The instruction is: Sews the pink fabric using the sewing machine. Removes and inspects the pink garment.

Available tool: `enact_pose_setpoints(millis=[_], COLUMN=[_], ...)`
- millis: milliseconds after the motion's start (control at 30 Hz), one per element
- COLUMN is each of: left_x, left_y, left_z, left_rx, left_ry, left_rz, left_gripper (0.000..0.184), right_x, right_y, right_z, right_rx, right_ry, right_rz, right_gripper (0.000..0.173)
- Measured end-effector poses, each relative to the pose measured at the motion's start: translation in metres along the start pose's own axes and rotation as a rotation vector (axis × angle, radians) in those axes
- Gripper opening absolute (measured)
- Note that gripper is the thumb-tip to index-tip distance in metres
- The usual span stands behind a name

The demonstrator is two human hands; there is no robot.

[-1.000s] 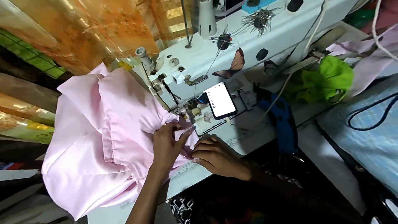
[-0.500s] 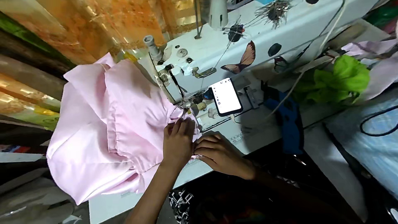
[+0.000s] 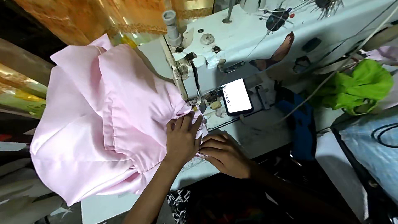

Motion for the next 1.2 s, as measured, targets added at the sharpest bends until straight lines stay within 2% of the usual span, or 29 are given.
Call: enact_pose_setpoints(millis=[367,633,1200], left_x=[0.001,0.006,0.011], left_y=[-0.002,0.010,0.009], left_z=[-0.005,-0.005,0.002], left_rx=[-0.052,-0.002,0.032], left_ry=[-0.020,-0.068,-0.036], left_rz=[0.010,-0.149,-0.169], left_gripper=[0.043,0.047,0.048], right_x=[0.010,0.009,0.012], right_y=[0.009,0.009,0.012], right_z=[0.000,0.000,-0.001], right_rx=[0.073,0.075,0.080], right_ry=[0.026,0.057,0.071], right_rz=[-0.008,0.011,0.017], right_gripper=[0.024,0.024,0.024])
Point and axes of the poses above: each hand's wrist, its own x-axis towards the middle knuckle, its own z-axis out of the palm, y = z × x, the point moved 3 cm from there along x, towards the middle knuckle, and after that the axes turned 9 degrees about z, right-handed, at the moved point
